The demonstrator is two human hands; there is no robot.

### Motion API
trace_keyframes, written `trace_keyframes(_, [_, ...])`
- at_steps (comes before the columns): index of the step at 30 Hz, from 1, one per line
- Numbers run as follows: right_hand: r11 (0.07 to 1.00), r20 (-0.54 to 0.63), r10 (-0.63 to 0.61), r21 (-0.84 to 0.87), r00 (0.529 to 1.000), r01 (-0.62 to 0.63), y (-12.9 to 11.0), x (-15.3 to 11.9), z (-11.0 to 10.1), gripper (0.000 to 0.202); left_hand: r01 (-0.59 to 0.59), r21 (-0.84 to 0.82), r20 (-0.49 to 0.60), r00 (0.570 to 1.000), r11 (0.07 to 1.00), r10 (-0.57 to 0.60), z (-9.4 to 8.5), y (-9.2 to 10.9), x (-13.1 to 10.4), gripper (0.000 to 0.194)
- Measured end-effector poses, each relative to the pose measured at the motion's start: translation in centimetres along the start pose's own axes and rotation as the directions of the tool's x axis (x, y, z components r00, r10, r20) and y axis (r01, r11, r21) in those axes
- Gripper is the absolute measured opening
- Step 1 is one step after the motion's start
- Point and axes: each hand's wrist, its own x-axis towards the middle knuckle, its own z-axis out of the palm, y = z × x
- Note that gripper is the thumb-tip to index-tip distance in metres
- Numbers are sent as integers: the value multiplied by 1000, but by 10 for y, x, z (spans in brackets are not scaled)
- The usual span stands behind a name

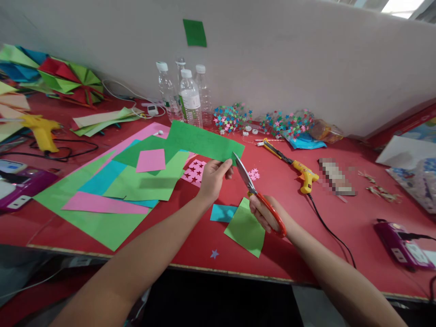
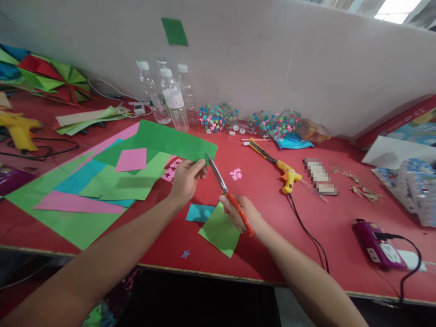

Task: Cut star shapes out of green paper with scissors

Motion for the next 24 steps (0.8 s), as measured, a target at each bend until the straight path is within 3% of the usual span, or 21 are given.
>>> trace_keyframes(10, [999, 1, -47, -13, 999, 47, 3, 2, 2, 60, 27, 58, 24, 999, 998, -28, 2, -1, -1, 32])
trace_keyframes(24, [999, -71, 4, -41, 997, -7, 1, 2, 4, 49, 25, 40, 36, 999, 999, -26, 2, -2, 0, 31])
